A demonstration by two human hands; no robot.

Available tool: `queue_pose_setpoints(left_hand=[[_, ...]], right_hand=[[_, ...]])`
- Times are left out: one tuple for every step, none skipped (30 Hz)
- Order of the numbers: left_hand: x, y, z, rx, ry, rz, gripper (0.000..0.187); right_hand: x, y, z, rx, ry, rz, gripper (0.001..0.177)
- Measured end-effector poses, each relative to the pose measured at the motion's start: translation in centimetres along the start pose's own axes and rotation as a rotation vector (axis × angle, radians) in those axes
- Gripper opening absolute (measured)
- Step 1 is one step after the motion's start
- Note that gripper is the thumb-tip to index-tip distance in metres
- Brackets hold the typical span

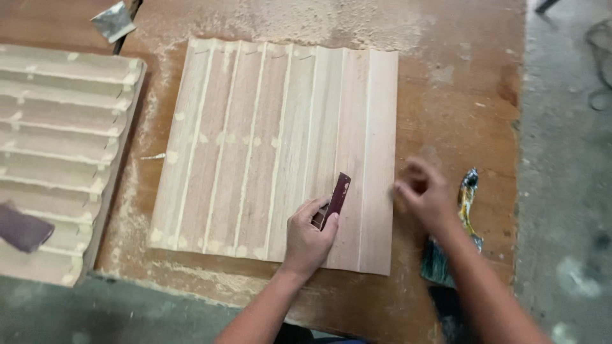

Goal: The person sands a fluted wooden panel using a piece of sandpaper and brushes away dust with a paintbrush.

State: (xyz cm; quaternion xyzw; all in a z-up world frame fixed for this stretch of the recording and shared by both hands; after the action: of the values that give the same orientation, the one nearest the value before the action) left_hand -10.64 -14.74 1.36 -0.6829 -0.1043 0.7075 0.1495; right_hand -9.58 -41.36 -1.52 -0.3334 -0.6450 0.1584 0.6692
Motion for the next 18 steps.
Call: queue_pose_setpoints(left_hand=[[0.7,0.7,-0.1,-0.021,-0.012,-0.011,0.029],[1.0,1.2,-0.3,-0.060,0.027,-0.052,0.031],[1.3,1.7,-0.3,-0.094,0.065,-0.094,0.033],[1.8,2.3,-0.2,-0.109,0.051,-0.105,0.033],[1.3,3.6,0.1,-0.064,0.160,-0.238,0.043],[0.9,4.9,0.5,-0.015,0.268,-0.371,0.053],[-0.8,5.1,0.6,-0.025,0.254,-0.379,0.053],[-1.9,6.3,0.7,0.112,0.177,-0.399,0.055],[-2.9,7.4,0.7,0.246,0.106,-0.418,0.057],[-1.9,8.1,0.8,0.232,0.098,-0.427,0.057],[-0.6,9.2,0.8,0.264,0.083,-0.550,0.061],[0.7,10.3,0.8,0.297,0.065,-0.672,0.066],[1.0,10.3,1.6,0.292,0.049,-0.677,0.066],[1.2,10.8,2.6,0.327,0.073,-0.755,0.076],[1.4,11.1,3.5,0.365,0.100,-0.837,0.091],[2.1,10.8,5.2,0.362,0.085,-0.846,0.091],[1.3,10.1,6.4,0.199,0.252,-1.103,0.103],[0.4,9.8,7.9,0.023,0.422,-1.352,0.115]], right_hand=[[-1.7,0.0,-2.4,0.021,-0.010,-0.012,0.059],[-3.2,0.0,-4.8,0.030,-0.039,0.092,0.061],[-4.7,0.2,-7.0,0.038,-0.066,0.198,0.062],[-4.0,0.6,-8.6,0.056,-0.074,0.187,0.062],[-3.2,0.8,-10.0,0.064,-0.099,0.221,0.060],[-2.3,1.0,-11.3,0.072,-0.125,0.255,0.057],[-2.6,1.8,-12.7,0.087,-0.133,0.248,0.057],[-2.7,2.6,-14.1,0.098,-0.140,0.245,0.067],[-2.5,3.5,-15.8,0.102,-0.151,0.238,0.077],[-0.7,3.7,-16.2,0.110,-0.163,0.227,0.077],[0.0,3.9,-16.8,0.137,-0.035,0.200,0.083],[0.6,4.2,-17.2,0.166,0.093,0.173,0.093],[1.0,4.6,-17.9,0.182,0.090,0.168,0.093],[1.0,5.2,-18.4,0.219,0.128,0.242,0.089],[1.2,5.8,-19.0,0.254,0.164,0.313,0.085],[0.6,6.7,-19.2,0.269,0.161,0.304,0.085],[0.4,6.8,-20.0,0.206,0.126,0.291,0.082],[0.1,6.9,-20.8,0.143,0.091,0.277,0.083]])
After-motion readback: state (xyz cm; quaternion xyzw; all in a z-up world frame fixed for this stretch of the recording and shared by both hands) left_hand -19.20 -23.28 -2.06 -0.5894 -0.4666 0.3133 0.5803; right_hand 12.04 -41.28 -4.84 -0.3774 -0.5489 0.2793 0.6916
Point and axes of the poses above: each hand's wrist, its own z-axis away from the middle knuckle, its own y-axis out of the palm, x = y × z, the point moved 8 cm from there along -z, towards the middle knuckle, and after that the axes turned 1 degree about -x, right-handed, at the moved point
